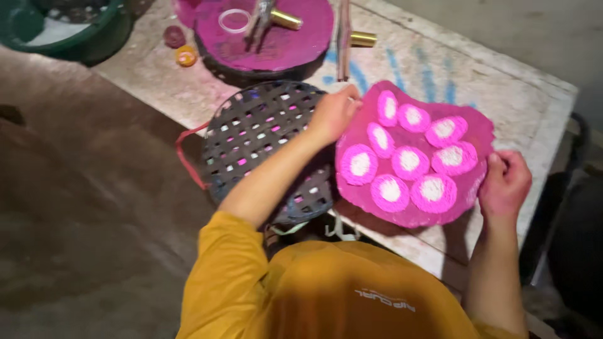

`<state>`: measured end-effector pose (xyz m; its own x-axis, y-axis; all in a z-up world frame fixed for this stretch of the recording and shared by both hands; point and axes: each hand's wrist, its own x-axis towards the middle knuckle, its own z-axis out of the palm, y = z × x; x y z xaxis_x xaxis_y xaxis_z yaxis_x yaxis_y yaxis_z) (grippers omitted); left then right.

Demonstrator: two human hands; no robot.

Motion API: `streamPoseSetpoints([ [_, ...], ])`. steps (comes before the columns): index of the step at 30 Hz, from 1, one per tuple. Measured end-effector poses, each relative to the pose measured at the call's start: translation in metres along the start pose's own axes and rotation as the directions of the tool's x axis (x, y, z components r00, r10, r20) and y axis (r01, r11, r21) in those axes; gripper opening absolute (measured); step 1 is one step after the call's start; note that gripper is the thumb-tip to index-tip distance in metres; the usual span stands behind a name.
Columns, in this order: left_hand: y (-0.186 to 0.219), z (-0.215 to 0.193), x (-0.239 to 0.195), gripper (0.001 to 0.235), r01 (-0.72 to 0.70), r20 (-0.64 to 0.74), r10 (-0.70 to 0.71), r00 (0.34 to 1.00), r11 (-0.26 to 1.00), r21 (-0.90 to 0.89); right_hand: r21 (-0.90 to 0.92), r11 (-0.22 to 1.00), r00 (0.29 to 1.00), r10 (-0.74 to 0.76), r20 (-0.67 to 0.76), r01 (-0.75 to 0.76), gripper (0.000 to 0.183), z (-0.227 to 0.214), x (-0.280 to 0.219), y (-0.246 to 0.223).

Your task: The person places pink and white circular items into a black plastic basket, then uses a metal ring and wooden mallet to press white paste into circular shapes on a pink glittery mat. The person repeats this process to create multiple white circles.

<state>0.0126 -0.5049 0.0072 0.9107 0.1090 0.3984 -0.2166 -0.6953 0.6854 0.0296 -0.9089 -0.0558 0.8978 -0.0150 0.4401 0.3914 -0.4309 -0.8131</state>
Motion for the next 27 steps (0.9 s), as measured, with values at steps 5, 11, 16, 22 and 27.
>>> streamPoseSetpoints([
  [5, -0.048, -0.144, -0.054, 0.015, 0.036, -0.146, -0.036, 0.989, 0.999, -0.001, 0.373, 0.927, 0.983, -0.101, 0.153, 0.037, 0.009, 0.124, 0.012, -0.057],
  [11, -0.128, -0.219, -0.128, 0.013, 0.199, -0.221, -0.178, 0.959, 0.977, 0.076, 0.173, 0.982, 0.982, -0.104, 0.155, 0.077, 0.013, 0.243, -0.045, -0.105],
  [16, -0.182, -0.226, -0.157, 0.012, 0.317, -0.172, -0.299, 0.938, 0.944, 0.086, -0.024, 0.999, 0.993, -0.035, 0.115, 0.038, 0.013, 0.254, -0.083, -0.123],
  [22, -0.198, -0.224, -0.152, 0.019, 0.258, -0.063, -0.251, 0.966, 0.942, 0.215, -0.072, 0.986, 0.984, 0.156, 0.087, -0.150, 0.015, 0.246, -0.100, -0.140],
  [27, -0.176, -0.242, -0.144, 0.063, 0.353, 0.079, -0.381, 0.921, 0.903, 0.245, -0.169, 0.973, 0.973, 0.182, 0.141, -0.157, 0.038, 0.240, -0.095, -0.148],
])
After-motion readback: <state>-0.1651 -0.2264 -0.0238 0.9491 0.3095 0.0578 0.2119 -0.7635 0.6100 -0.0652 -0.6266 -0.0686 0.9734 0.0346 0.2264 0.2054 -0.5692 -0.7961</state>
